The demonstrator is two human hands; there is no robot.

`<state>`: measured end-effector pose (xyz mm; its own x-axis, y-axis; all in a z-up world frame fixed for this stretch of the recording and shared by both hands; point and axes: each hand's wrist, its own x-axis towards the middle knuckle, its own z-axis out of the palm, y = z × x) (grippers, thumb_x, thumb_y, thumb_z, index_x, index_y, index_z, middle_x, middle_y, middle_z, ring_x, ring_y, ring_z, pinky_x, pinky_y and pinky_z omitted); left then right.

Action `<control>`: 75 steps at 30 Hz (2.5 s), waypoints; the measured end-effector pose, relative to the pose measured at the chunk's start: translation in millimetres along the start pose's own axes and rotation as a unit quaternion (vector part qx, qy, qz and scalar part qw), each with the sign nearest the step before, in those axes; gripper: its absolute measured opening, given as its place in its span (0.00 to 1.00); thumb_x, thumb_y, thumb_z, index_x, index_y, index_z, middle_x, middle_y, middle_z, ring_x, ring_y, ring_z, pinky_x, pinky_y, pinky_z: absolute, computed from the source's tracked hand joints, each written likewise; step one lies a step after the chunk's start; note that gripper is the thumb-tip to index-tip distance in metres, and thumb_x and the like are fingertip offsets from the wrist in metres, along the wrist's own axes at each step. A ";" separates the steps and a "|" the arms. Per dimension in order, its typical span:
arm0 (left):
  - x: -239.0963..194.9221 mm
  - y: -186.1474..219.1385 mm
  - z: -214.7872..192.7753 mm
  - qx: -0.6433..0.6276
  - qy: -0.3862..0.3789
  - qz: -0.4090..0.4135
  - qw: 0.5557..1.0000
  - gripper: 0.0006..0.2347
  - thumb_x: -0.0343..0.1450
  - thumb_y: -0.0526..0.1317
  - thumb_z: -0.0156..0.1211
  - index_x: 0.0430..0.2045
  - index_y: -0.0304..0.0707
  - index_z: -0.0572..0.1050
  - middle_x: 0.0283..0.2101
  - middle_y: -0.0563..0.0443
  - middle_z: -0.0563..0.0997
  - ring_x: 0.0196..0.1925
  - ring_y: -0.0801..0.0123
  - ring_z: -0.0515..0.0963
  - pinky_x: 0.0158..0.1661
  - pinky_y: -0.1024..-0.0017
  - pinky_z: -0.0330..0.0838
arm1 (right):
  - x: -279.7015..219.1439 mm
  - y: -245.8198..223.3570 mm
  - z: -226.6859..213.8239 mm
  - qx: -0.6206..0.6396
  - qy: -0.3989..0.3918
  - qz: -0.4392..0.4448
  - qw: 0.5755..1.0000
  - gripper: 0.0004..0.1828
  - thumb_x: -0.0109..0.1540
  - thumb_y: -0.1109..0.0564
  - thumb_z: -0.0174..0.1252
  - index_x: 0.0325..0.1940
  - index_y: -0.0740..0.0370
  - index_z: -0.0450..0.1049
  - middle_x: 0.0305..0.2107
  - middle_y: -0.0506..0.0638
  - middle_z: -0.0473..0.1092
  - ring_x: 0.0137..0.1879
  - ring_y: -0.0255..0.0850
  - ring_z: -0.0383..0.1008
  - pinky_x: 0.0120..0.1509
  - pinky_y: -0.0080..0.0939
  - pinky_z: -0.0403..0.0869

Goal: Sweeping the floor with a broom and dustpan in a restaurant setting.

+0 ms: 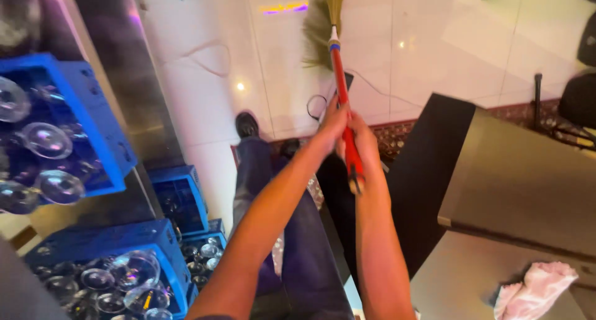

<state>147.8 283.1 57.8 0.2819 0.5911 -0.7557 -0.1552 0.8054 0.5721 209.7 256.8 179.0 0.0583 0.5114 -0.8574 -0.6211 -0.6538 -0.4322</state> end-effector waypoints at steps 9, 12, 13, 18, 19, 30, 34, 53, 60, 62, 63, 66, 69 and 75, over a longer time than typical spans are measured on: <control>-113.1 99.4 -54.2 -0.050 0.026 0.012 0.998 0.25 0.77 0.37 0.46 0.72 0.47 0.50 0.33 0.46 0.76 0.30 0.66 0.76 0.32 0.70 0.73 | -109.8 -17.6 134.0 -0.019 -0.014 0.002 1.000 0.27 0.69 0.52 0.42 0.74 0.54 0.59 0.13 0.49 0.63 0.12 0.36 0.60 0.14 0.35 0.60; -101.8 114.4 -98.5 -0.021 0.060 0.001 0.998 0.24 0.77 0.39 0.45 0.71 0.47 0.50 0.33 0.45 0.77 0.32 0.65 0.79 0.33 0.68 0.75 | -82.8 -8.9 156.4 0.007 -0.059 0.030 0.998 0.25 0.68 0.52 0.43 0.70 0.54 0.61 0.13 0.50 0.63 0.12 0.38 0.60 0.14 0.37 0.61; -86.1 112.8 -115.7 -0.015 0.053 0.002 0.998 0.24 0.77 0.39 0.45 0.71 0.47 0.50 0.33 0.45 0.77 0.32 0.65 0.79 0.33 0.68 0.75 | -65.5 -5.0 163.2 0.013 -0.057 0.023 0.998 0.25 0.68 0.52 0.43 0.70 0.54 0.61 0.13 0.50 0.63 0.12 0.38 0.60 0.14 0.37 0.61; -5.3 119.9 -190.2 0.103 0.177 -0.008 0.979 0.25 0.75 0.41 0.48 0.68 0.44 0.53 0.42 0.48 0.78 0.40 0.66 0.81 0.39 0.68 0.78 | 45.9 14.0 180.1 0.031 -0.147 0.130 0.980 0.19 0.69 0.49 0.45 0.60 0.56 0.67 0.14 0.51 0.64 0.13 0.39 0.60 0.17 0.37 0.62; 14.8 120.9 -193.6 0.109 0.173 -0.008 0.979 0.25 0.75 0.41 0.48 0.68 0.44 0.53 0.42 0.48 0.78 0.40 0.66 0.81 0.39 0.68 0.78 | 68.4 13.0 180.1 0.037 -0.146 0.126 0.980 0.19 0.69 0.49 0.45 0.60 0.56 0.67 0.14 0.51 0.64 0.13 0.39 0.60 0.17 0.37 0.62; 182.7 78.6 -87.4 0.055 0.102 -0.151 0.982 0.11 0.74 0.47 0.44 0.45 0.44 0.67 0.24 0.47 0.73 0.10 0.68 0.68 0.08 0.69 0.61 | 231.0 -43.3 50.6 0.112 -0.068 0.230 0.964 0.15 0.65 0.50 0.47 0.35 0.66 0.65 0.20 0.54 0.66 0.17 0.39 0.63 0.19 0.36 0.66; 203.4 64.4 3.4 0.088 0.022 -0.140 0.986 0.14 0.76 0.47 0.44 0.46 0.36 0.67 0.25 0.43 0.75 0.12 0.66 0.74 0.10 0.67 0.66 | 220.2 -82.2 -21.6 0.151 -0.025 0.163 0.975 0.12 0.66 0.51 0.46 0.37 0.63 0.66 0.21 0.53 0.66 0.18 0.38 0.63 0.19 0.35 0.66; 96.2 142.8 -13.4 0.223 -0.043 -0.042 0.973 0.24 0.75 0.44 0.49 0.67 0.42 0.57 0.43 0.44 0.77 0.41 0.63 0.78 0.39 0.65 0.76 | 40.5 -134.4 100.7 0.271 0.038 0.015 0.962 0.14 0.67 0.51 0.46 0.56 0.53 0.65 0.23 0.52 0.67 0.15 0.37 0.61 0.15 0.35 0.61; 66.3 215.4 -99.8 0.301 0.040 -0.016 0.953 0.22 0.74 0.40 0.46 0.65 0.38 0.59 0.50 0.43 0.75 0.49 0.59 0.77 0.48 0.64 0.74 | 77.6 -84.3 169.9 0.279 -0.044 0.098 0.954 0.20 0.67 0.50 0.45 0.63 0.49 0.64 0.22 0.52 0.66 0.16 0.38 0.62 0.16 0.36 0.62; 79.5 221.4 -111.7 0.293 0.062 -0.040 0.953 0.21 0.74 0.40 0.46 0.64 0.38 0.59 0.49 0.42 0.75 0.47 0.59 0.77 0.46 0.64 0.75 | 101.3 -76.5 173.6 0.274 -0.053 0.115 0.953 0.20 0.66 0.50 0.45 0.63 0.47 0.65 0.21 0.51 0.65 0.16 0.38 0.62 0.16 0.36 0.62; 85.4 224.6 -117.6 0.285 0.086 -0.065 0.952 0.20 0.73 0.40 0.46 0.62 0.38 0.60 0.48 0.41 0.75 0.46 0.59 0.77 0.45 0.64 0.75 | 112.8 -72.5 175.3 0.268 -0.064 0.135 0.952 0.20 0.66 0.51 0.44 0.63 0.46 0.66 0.20 0.50 0.64 0.16 0.38 0.63 0.16 0.36 0.63; 133.8 194.6 -135.6 0.279 0.078 -0.090 0.953 0.19 0.71 0.39 0.46 0.58 0.36 0.62 0.43 0.40 0.75 0.40 0.59 0.78 0.37 0.62 0.76 | 156.6 -61.0 162.1 0.294 -0.068 0.136 0.944 0.17 0.67 0.52 0.43 0.59 0.52 0.67 0.22 0.51 0.66 0.18 0.37 0.63 0.18 0.36 0.64; 209.7 128.6 -143.6 0.311 0.050 -0.104 0.943 0.15 0.71 0.38 0.45 0.51 0.32 0.66 0.36 0.41 0.75 0.30 0.59 0.77 0.25 0.62 0.74 | 216.1 -33.5 114.1 0.325 -0.085 0.112 0.935 0.12 0.69 0.53 0.43 0.52 0.60 0.67 0.24 0.52 0.67 0.19 0.37 0.63 0.20 0.35 0.65; 212.0 121.6 -11.4 0.322 0.023 -0.235 0.917 0.14 0.74 0.46 0.45 0.51 0.41 0.64 0.30 0.40 0.74 0.20 0.54 0.68 0.15 0.61 0.62 | 228.8 -58.2 22.2 0.341 -0.008 0.091 0.935 0.10 0.68 0.53 0.41 0.43 0.59 0.67 0.22 0.50 0.65 0.17 0.36 0.62 0.18 0.35 0.65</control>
<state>177.9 506.9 -36.4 0.1325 0.1991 -0.9710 0.5680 0.7875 0.2390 241.9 424.3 14.2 -0.1060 0.4376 -0.8929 -0.9743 -0.2254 0.0052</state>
